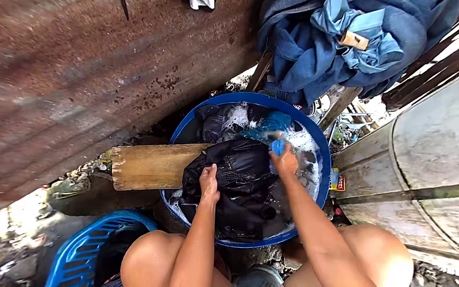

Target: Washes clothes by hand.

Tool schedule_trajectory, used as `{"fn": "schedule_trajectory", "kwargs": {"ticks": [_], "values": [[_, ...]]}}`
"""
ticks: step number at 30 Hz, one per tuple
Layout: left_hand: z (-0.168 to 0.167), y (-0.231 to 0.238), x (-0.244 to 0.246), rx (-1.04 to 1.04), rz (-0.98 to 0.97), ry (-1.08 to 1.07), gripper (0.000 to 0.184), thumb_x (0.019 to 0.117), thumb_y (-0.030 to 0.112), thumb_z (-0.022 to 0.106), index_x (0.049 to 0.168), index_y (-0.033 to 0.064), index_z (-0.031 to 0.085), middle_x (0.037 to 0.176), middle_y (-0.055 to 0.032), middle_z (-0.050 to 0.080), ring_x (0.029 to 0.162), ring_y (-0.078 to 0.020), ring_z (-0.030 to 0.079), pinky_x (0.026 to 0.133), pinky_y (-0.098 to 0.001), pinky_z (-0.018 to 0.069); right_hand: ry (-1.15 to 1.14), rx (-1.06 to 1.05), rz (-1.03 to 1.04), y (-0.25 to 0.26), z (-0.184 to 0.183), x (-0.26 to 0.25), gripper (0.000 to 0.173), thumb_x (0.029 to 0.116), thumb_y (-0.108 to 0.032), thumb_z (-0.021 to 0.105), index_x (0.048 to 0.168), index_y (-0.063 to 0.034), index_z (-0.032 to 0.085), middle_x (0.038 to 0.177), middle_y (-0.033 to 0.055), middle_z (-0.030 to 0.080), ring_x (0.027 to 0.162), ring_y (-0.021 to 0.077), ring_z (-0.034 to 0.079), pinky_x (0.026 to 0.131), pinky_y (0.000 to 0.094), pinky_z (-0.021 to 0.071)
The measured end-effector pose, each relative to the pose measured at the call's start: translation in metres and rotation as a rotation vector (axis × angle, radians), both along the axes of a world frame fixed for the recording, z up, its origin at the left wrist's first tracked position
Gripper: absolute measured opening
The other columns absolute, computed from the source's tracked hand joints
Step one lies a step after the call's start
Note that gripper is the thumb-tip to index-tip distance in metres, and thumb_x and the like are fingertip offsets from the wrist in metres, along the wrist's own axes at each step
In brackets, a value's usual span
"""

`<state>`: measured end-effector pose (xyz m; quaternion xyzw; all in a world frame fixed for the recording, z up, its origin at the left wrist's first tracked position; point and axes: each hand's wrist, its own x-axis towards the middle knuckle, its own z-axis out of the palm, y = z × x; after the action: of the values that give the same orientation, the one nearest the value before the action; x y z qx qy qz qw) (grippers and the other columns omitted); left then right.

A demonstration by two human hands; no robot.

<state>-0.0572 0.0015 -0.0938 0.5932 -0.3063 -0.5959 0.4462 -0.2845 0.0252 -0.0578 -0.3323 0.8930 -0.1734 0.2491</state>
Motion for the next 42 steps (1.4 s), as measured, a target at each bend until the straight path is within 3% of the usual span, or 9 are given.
{"fn": "schedule_trajectory", "kwargs": {"ticks": [6, 12, 18, 24, 27, 31, 33, 38, 42], "values": [[0.001, -0.002, 0.003, 0.0, 0.008, 0.063, 0.021, 0.1105, 0.016, 0.041, 0.115, 0.0023, 0.056, 0.097, -0.0072, 0.062, 0.088, -0.0127, 0.061, 0.081, -0.0336, 0.0533, -0.136, -0.054, 0.486, 0.001, 0.031, 0.144, 0.063, 0.0993, -0.043, 0.066, 0.149, -0.009, 0.047, 0.107, 0.0245, 0.073, 0.105, 0.0457, 0.07, 0.089, 0.0653, 0.0527], [-0.002, -0.002, 0.0, 0.01, 0.002, 0.007, 0.02, 0.109, 0.021, 0.049, 0.106, 0.003, 0.057, 0.1, -0.0082, 0.059, 0.093, -0.0149, 0.059, 0.085, -0.0383, 0.0512, 0.023, 0.047, 0.168, -0.025, 0.015, 0.022, 0.069, 0.0994, -0.044, 0.065, 0.153, -0.0064, 0.042, 0.117, 0.0314, 0.069, 0.11, 0.0531, 0.066, 0.089, 0.0702, 0.0507], [-0.005, -0.004, 0.0, -0.016, 0.027, 0.052, 0.021, 0.1098, 0.02, 0.047, 0.097, 0.0059, 0.056, 0.084, -0.0029, 0.059, 0.077, -0.0103, 0.059, 0.074, -0.0308, 0.0522, -0.107, -0.055, 0.458, -0.018, 0.026, 0.13, 0.063, 0.099, -0.042, 0.067, 0.147, -0.0074, 0.047, 0.103, 0.0253, 0.073, 0.1, 0.0468, 0.07, 0.083, 0.0656, 0.0542], [-0.004, -0.002, 0.0, -0.007, 0.013, 0.042, 0.02, 0.109, 0.02, 0.049, 0.095, 0.0071, 0.054, 0.085, -0.0029, 0.056, 0.079, -0.0117, 0.058, 0.076, -0.033, 0.0512, 0.061, 0.05, 0.186, -0.039, 0.014, 0.02, 0.068, 0.1008, -0.041, 0.064, 0.153, -0.0046, 0.041, 0.118, 0.0328, 0.068, 0.111, 0.0533, 0.066, 0.089, 0.0711, 0.05], [-0.005, -0.004, -0.002, -0.005, 0.012, 0.039, 0.02, 0.109, 0.02, 0.049, 0.096, 0.0064, 0.055, 0.087, -0.0033, 0.057, 0.082, -0.0114, 0.058, 0.078, -0.0332, 0.0513, -0.028, -0.052, 0.102, -0.04, 0.014, 0.047, 0.071, 0.0976, -0.041, 0.069, 0.151, -0.0019, 0.042, 0.117, 0.032, 0.068, 0.109, 0.0521, 0.067, 0.088, 0.069, 0.0522], [-0.007, 0.001, 0.005, -0.042, 0.012, 0.163, 0.028, 0.1118, 0.018, 0.036, 0.125, 0.0029, 0.056, 0.107, -0.0079, 0.064, 0.094, -0.0123, 0.063, 0.086, -0.0332, 0.0539, -0.169, -0.047, 0.516, 0.002, 0.035, 0.147, 0.062, 0.0986, -0.042, 0.067, 0.147, -0.0082, 0.047, 0.104, 0.0247, 0.073, 0.102, 0.0456, 0.07, 0.086, 0.0655, 0.0536], [-0.007, 0.001, 0.006, 0.0, 0.016, 0.158, 0.026, 0.1118, 0.021, 0.038, 0.123, 0.0036, 0.055, 0.104, -0.0085, 0.063, 0.093, -0.0145, 0.062, 0.085, -0.036, 0.054, -0.105, 0.05, 0.602, 0.014, 0.037, 0.127, 0.063, 0.1009, -0.046, 0.063, 0.151, -0.0125, 0.046, 0.105, 0.0243, 0.073, 0.102, 0.0464, 0.07, 0.086, 0.0665, 0.0529], [-0.004, -0.001, -0.002, 0.043, -0.008, 0.077, 0.024, 0.1102, 0.024, 0.046, 0.118, 0.0037, 0.057, 0.109, -0.0106, 0.06, 0.1, -0.0178, 0.059, 0.089, -0.0411, 0.0511, 0.091, 0.076, 0.164, 0.017, 0.008, 0.003, 0.067, 0.1006, -0.044, 0.064, 0.151, -0.0052, 0.043, 0.113, 0.0328, 0.069, 0.107, 0.0545, 0.067, 0.087, 0.0716, 0.0506], [-0.001, -0.003, -0.005, 0.032, 0.003, 0.054, 0.023, 0.11, 0.023, 0.047, 0.113, 0.0036, 0.058, 0.106, -0.0093, 0.06, 0.098, -0.0158, 0.059, 0.089, -0.0391, 0.0503, -0.043, -0.03, 0.15, 0.024, 0.018, 0.061, 0.071, 0.0985, -0.042, 0.067, 0.15, -0.0009, 0.041, 0.112, 0.0314, 0.069, 0.105, 0.051, 0.068, 0.087, 0.0685, 0.0533]]}}
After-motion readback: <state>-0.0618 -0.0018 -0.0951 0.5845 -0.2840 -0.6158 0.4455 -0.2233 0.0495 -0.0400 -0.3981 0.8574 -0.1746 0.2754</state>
